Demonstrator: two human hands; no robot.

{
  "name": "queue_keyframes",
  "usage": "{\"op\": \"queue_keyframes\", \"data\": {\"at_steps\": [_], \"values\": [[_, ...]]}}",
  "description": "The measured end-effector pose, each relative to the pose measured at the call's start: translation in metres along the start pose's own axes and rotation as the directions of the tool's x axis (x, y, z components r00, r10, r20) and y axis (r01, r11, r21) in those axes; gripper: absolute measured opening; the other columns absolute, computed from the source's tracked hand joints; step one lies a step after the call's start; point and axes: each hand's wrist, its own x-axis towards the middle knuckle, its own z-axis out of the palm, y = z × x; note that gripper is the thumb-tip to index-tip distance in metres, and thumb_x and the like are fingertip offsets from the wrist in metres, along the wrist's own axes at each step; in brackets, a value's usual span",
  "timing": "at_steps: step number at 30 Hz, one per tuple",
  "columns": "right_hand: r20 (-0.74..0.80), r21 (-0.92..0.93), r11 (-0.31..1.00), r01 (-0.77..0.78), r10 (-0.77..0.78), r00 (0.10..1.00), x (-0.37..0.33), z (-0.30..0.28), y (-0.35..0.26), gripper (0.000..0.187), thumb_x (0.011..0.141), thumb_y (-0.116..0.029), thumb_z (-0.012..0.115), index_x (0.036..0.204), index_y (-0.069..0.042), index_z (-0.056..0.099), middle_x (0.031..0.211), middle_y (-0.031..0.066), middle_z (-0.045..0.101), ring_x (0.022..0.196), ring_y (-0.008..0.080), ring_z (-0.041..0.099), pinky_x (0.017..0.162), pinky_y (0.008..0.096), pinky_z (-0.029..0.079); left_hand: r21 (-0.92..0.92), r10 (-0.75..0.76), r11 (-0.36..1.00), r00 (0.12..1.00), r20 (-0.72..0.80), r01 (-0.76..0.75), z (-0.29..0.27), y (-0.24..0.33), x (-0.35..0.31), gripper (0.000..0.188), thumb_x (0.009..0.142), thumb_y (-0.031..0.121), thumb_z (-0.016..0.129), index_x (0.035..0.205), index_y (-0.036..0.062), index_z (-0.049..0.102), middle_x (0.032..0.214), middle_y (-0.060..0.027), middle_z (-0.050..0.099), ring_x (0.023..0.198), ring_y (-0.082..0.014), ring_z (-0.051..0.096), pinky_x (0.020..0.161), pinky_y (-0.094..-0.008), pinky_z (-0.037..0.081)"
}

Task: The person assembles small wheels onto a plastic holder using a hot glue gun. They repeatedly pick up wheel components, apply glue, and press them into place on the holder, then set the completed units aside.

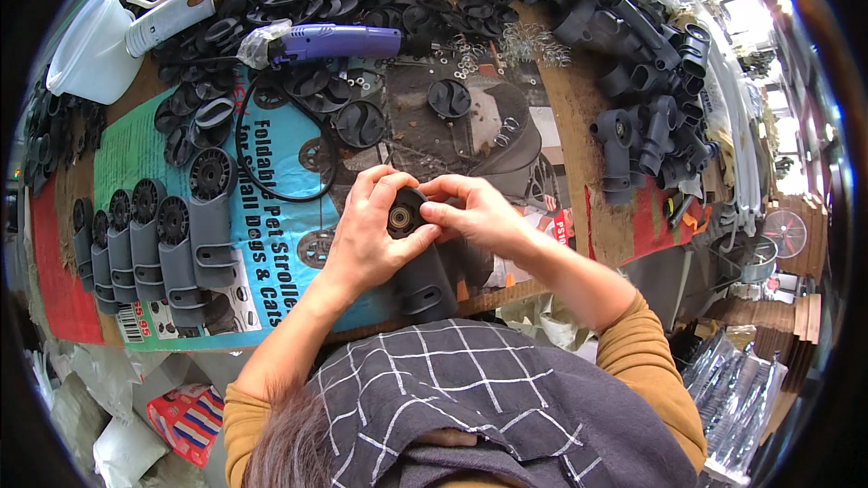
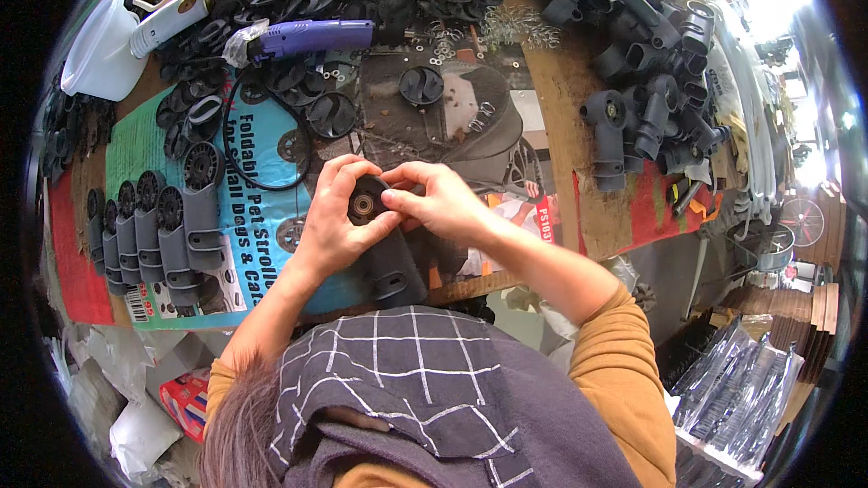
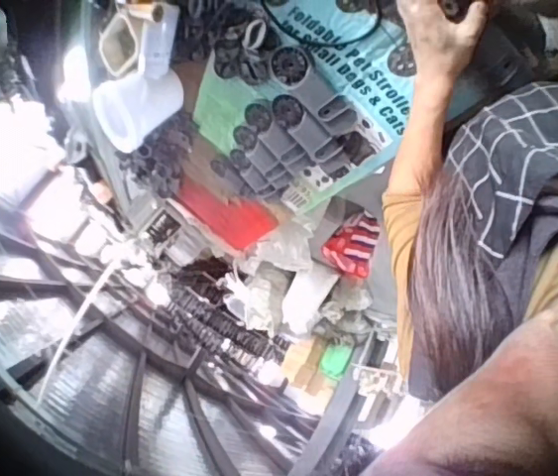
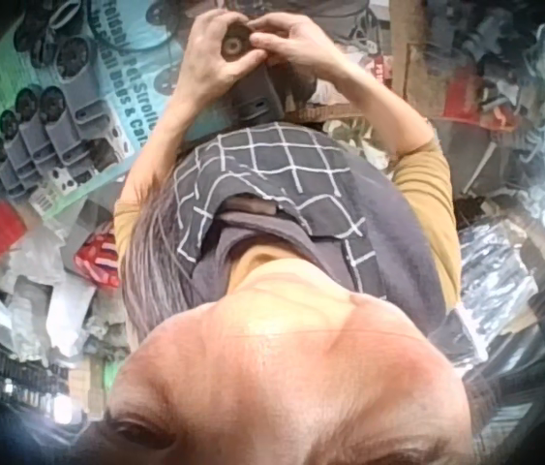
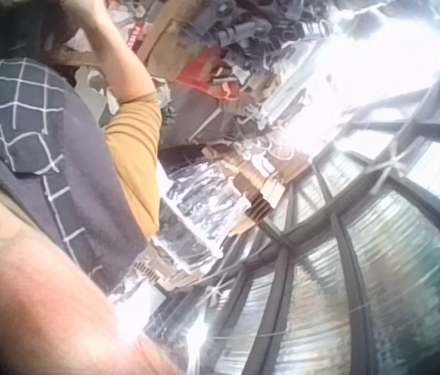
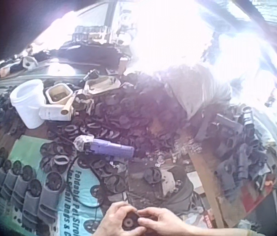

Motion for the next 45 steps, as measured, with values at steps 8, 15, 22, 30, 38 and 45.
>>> {"op": "queue_keyframes", "data": {"at_steps": [8,15,22,30,38,45], "values": [[-0.168,-0.918,0.349,0.188,-0.772,0.613,0.135,-0.086,-0.038,0.012,0.079,-0.017,0.069,0.084,-0.007,0.073,0.082,0.0098,0.064,0.086,0.0298,0.062,0.079,0.0382,0.049,-0.082,-0.122,0.990,0.984,-0.128,0.112,0.011,0.008,-0.008,0.064,0.065,0.023,0.082,0.118,0.0061,0.050,0.123,-0.0192,0.046,0.115,-0.0365,0.053,0.093,-0.0428,0.049],[-0.047,-0.968,0.207,0.140,-0.701,0.711,0.161,-0.097,-0.033,0.011,0.080,-0.016,0.069,0.083,-0.006,0.072,0.092,0.0117,0.065,0.098,0.0317,0.060,0.089,0.0413,0.046,-0.082,-0.097,0.993,0.987,-0.124,0.088,0.013,0.002,-0.008,0.066,0.065,0.022,0.083,0.116,0.0042,0.047,0.120,-0.0179,0.047,0.114,-0.0337,0.050,0.095,-0.0409,0.045],[-0.035,-0.970,0.203,0.133,-0.660,0.751,0.161,-0.097,-0.043,0.013,0.080,-0.016,0.067,0.086,-0.007,0.073,0.094,0.0141,0.067,0.099,0.0336,0.061,0.090,0.0436,0.047,-0.107,-0.099,0.990,0.989,-0.110,0.087,0.017,0.003,-0.002,0.066,0.067,0.025,0.082,0.118,0.0032,0.046,0.119,-0.0173,0.048,0.112,-0.0335,0.051,0.095,-0.0409,0.045],[-0.088,-0.969,0.242,0.042,-0.502,0.860,0.174,-0.101,-0.048,0.018,0.078,-0.020,0.067,0.089,-0.008,0.074,0.096,0.0149,0.068,0.098,0.0348,0.063,0.090,0.0441,0.049,-0.052,-0.015,0.999,0.989,-0.148,0.007,0.016,0.001,0.004,0.065,0.067,0.025,0.082,0.117,0.0041,0.047,0.118,-0.0182,0.049,0.109,-0.0373,0.055,0.089,-0.0438,0.049],[0.025,-0.668,0.634,0.390,-0.504,0.863,0.049,-0.028,-0.048,0.015,0.076,-0.016,0.073,0.083,-0.004,0.068,0.081,0.0095,0.063,0.073,0.0203,0.061,0.068,0.0326,0.050,-0.106,-0.044,0.994,0.983,-0.181,0.025,0.021,-0.001,0.002,0.068,0.065,0.023,0.082,0.118,0.0042,0.045,0.117,-0.0174,0.048,0.107,-0.0364,0.056,0.088,-0.0430,0.050],[0.156,-0.750,0.548,0.371,-0.399,0.904,0.006,0.007,-0.033,0.012,0.077,-0.015,0.070,0.084,-0.005,0.068,0.076,0.0047,0.054,0.067,0.0152,0.051,0.062,0.0294,0.043,-0.118,-0.063,0.992,0.980,-0.189,0.041,0.024,-0.005,0.002,0.068,0.062,0.020,0.082,0.118,0.0072,0.044,0.118,-0.0175,0.048,0.105,-0.0368,0.056,0.085,-0.0441,0.051]]}}
